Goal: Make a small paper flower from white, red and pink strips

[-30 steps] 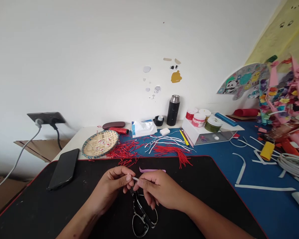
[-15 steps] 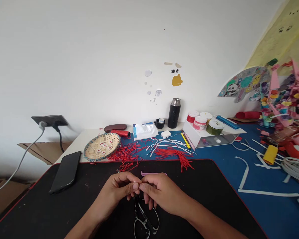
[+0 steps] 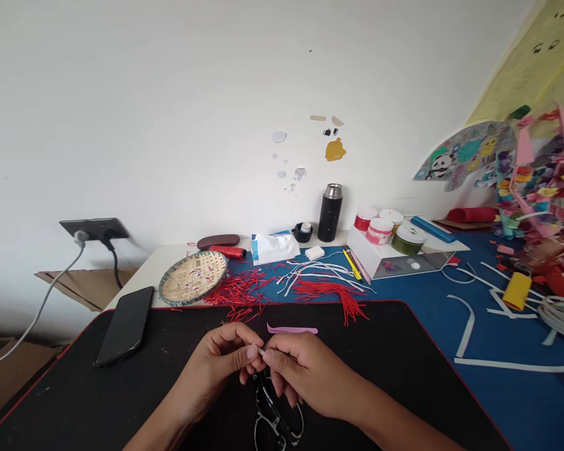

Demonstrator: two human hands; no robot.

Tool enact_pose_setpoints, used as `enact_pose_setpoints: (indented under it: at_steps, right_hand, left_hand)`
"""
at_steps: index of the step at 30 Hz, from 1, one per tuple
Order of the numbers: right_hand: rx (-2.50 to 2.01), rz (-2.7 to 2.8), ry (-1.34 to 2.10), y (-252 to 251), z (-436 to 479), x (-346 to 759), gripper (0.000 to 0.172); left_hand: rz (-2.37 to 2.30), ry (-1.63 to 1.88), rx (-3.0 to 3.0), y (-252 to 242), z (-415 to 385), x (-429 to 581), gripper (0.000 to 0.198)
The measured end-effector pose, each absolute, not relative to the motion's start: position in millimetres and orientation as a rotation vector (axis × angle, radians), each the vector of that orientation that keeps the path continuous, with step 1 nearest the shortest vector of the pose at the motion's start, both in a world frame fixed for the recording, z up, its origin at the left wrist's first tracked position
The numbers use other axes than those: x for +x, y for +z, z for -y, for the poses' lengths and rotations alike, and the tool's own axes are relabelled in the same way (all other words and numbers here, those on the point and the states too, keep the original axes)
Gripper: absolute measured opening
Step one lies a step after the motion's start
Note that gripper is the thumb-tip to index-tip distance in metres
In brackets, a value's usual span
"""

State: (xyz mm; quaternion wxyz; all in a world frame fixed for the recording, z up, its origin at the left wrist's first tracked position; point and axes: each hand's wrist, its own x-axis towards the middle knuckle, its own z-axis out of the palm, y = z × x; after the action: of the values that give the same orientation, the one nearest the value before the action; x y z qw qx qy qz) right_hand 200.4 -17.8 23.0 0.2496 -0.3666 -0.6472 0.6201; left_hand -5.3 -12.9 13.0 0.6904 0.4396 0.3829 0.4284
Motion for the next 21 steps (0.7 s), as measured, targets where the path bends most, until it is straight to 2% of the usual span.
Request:
enact_pose_setpoints:
  at_steps: [3, 10, 21]
  right_hand:
    - [-1.019, 1.804, 1.608, 23, 18, 200, 0.033]
    - [-1.016, 1.819, 1.502, 30, 20, 200, 0.044]
    - [-0.93, 1.577, 1.853, 31, 26, 200, 0.053]
  left_hand:
    - [-0.867, 0.957, 1.023, 13, 12, -5, 0.025]
    - [-0.831, 0.982, 0.925, 18, 15, -2, 0.026]
    - [-0.93, 1.013, 1.286, 30, 16, -8, 0.015]
